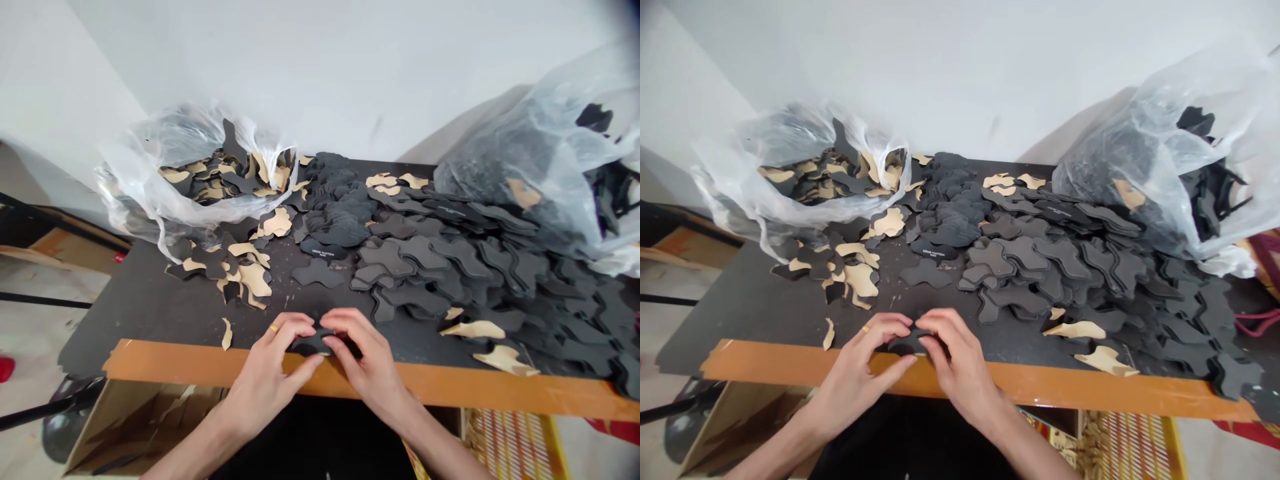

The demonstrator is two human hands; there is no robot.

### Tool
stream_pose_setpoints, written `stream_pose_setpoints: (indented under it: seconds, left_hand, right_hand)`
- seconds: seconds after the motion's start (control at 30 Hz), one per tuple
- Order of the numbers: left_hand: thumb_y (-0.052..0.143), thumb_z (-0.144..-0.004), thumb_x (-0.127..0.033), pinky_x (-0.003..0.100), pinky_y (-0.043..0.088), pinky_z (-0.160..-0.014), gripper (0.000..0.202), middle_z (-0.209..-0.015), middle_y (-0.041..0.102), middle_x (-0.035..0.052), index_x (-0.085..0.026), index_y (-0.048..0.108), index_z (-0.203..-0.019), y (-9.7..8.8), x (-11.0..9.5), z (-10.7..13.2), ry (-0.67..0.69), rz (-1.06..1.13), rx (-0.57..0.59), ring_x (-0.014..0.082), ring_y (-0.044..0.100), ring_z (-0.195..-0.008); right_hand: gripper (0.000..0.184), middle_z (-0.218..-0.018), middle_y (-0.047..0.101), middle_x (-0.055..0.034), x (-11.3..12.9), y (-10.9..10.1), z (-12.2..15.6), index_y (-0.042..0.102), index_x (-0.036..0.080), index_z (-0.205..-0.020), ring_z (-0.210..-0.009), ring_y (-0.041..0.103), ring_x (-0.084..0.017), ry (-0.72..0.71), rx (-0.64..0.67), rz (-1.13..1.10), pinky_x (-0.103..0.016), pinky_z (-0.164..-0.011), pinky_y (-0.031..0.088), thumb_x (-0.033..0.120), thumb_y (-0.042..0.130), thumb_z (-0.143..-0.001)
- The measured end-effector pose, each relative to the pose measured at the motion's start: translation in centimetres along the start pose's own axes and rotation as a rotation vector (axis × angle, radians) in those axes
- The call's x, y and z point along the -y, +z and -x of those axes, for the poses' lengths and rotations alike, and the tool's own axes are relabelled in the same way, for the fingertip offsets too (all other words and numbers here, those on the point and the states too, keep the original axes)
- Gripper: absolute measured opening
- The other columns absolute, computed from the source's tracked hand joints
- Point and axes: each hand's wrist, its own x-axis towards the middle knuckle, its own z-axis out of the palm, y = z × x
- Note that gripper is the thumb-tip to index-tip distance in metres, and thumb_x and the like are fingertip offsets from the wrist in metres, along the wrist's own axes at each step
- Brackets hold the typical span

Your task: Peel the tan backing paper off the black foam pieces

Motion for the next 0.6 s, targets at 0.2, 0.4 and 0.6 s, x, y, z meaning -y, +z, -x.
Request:
stream_pose_setpoints:
  seconds: [0.2,0.4,0.6]
  left_hand:
    - [0.062,-0.091,-0.014,0.032,0.051,-0.094,0.019,-0.113,0.061,0.0063,-0.021,0.063,-0.108,0.1,1.9,-1.9,0.238,-0.258,-0.073,0.0180,0.062,-0.105]
    - [0.065,-0.090,-0.015,0.033,0.054,-0.088,0.022,-0.110,0.065,0.0074,-0.019,0.063,-0.111,0.3,3.3,-2.4,0.354,-0.335,-0.092,0.0191,0.061,-0.098]
    - [0.063,-0.091,-0.014,0.036,0.055,-0.086,0.022,-0.109,0.067,0.0077,-0.019,0.064,-0.113,0.3,3.8,-2.5,0.402,-0.358,-0.098,0.0194,0.062,-0.095]
  right_hand:
    - [0.032,-0.118,0.056,-0.0050,-1.1,0.9,-1.5,0.058,0.024,-0.118,-0.082,0.059,-0.012,0.161,-0.040,-0.016,-0.026,-0.078,0.053,0.009,0.055,-0.090]
    - [0.026,-0.107,0.058,-0.0022,-1.3,1.3,-2.0,0.055,0.023,-0.108,-0.083,0.059,-0.013,0.231,-0.053,0.033,-0.026,-0.077,0.052,0.007,0.058,-0.088]
    - [0.017,-0.106,0.058,-0.0030,-0.6,1.5,-1.9,0.056,0.022,-0.101,-0.088,0.061,-0.014,0.173,-0.027,0.117,-0.027,-0.080,0.053,0.009,0.056,-0.091]
